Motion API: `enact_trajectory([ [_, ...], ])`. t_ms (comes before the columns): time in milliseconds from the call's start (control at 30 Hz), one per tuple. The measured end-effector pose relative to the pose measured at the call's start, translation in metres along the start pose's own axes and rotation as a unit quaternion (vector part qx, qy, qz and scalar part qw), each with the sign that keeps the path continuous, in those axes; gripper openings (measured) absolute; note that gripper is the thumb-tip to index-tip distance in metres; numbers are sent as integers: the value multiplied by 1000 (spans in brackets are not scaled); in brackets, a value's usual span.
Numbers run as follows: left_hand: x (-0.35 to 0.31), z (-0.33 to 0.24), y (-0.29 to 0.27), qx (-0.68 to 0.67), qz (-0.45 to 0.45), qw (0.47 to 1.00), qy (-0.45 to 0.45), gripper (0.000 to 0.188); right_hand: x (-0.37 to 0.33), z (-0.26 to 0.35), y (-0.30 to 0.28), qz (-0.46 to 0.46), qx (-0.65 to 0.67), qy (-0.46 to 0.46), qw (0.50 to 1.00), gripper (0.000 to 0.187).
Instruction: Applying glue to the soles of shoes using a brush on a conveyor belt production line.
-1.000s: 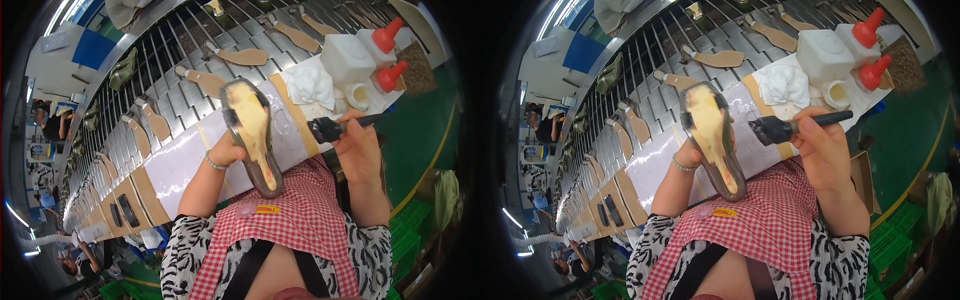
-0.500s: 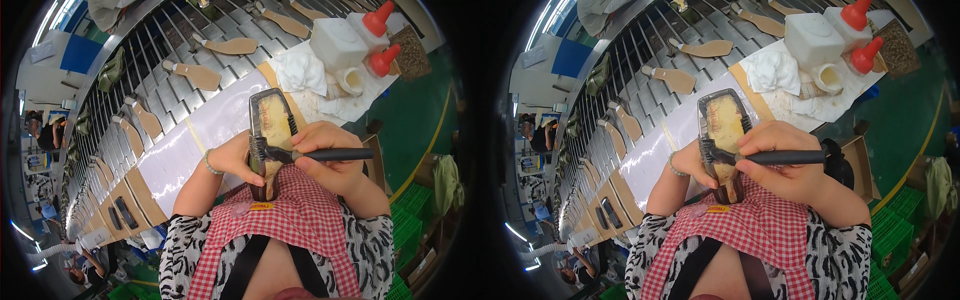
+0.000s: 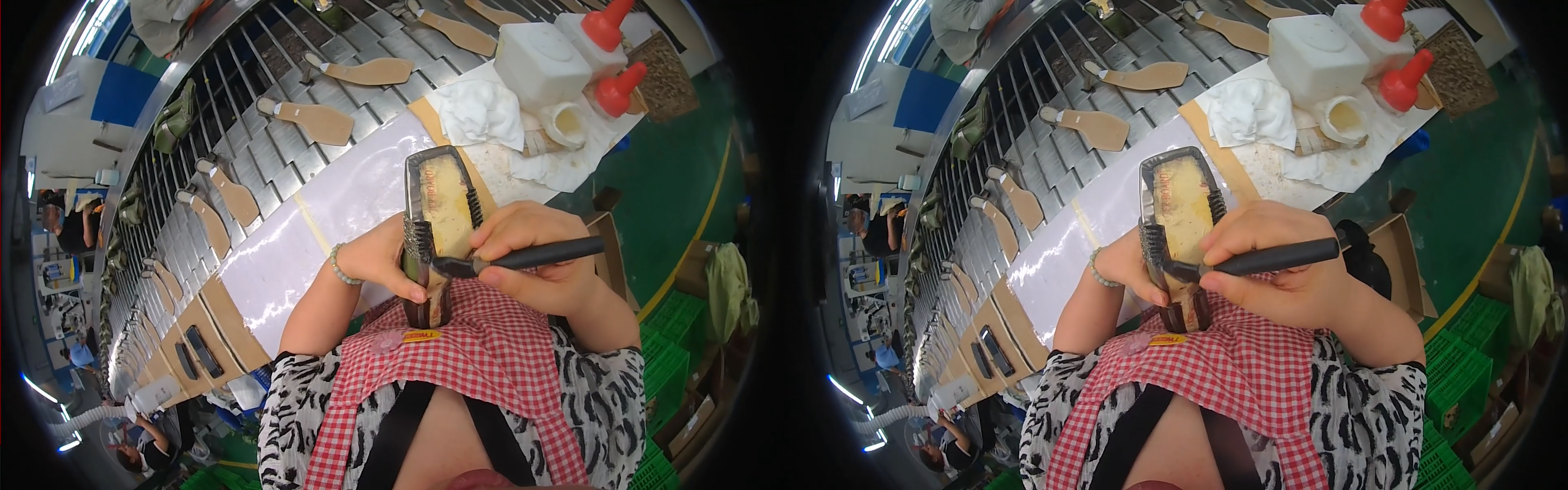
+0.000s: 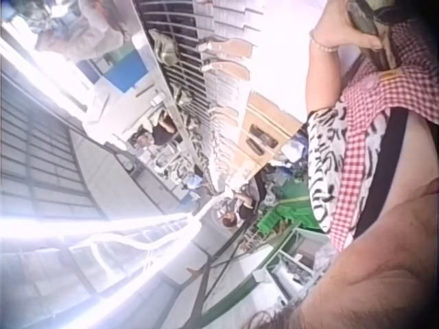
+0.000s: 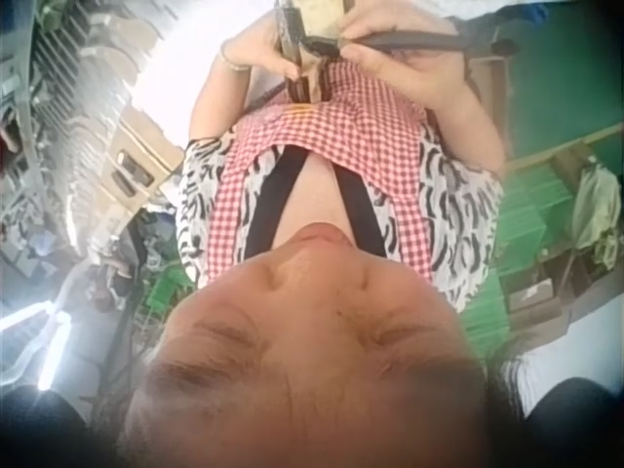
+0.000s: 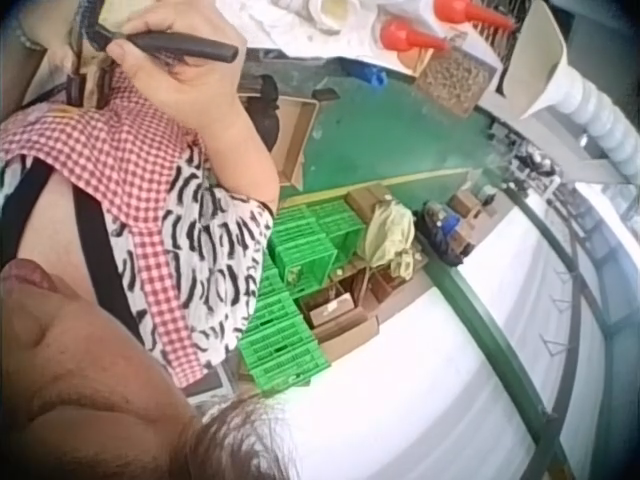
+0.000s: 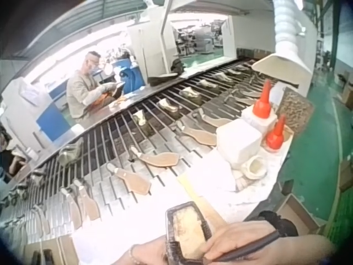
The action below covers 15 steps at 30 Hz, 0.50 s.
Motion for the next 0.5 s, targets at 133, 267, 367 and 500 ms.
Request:
enact_trajectory([
  [133, -3, -7, -4, -76, -51, 995, 51, 85, -9, -19, -43, -69, 145, 88, 983, 19],
  [267, -26, 33, -23, -90, -180, 978, 61, 93, -28, -38, -145, -261, -167, 140, 941, 19],
  [367, -32, 42, -38, -119, -264, 955, 61, 103, -35, -66, -190, -262, -356, 186, 878, 22],
  [500, -45, 43, -60, -180, -306, 929, 101, 113, -30, -92, -202, -231, -384, 181, 875, 22],
])
Point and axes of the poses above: each hand's wrist, its own x-axis towards the middle knuckle, its own y-axis out of the palm, z = x × y, the point moved 10 cm from there along x, towards the middle knuckle, and after that the axes turned 2 degrees about -x, right-handed, at the moved point
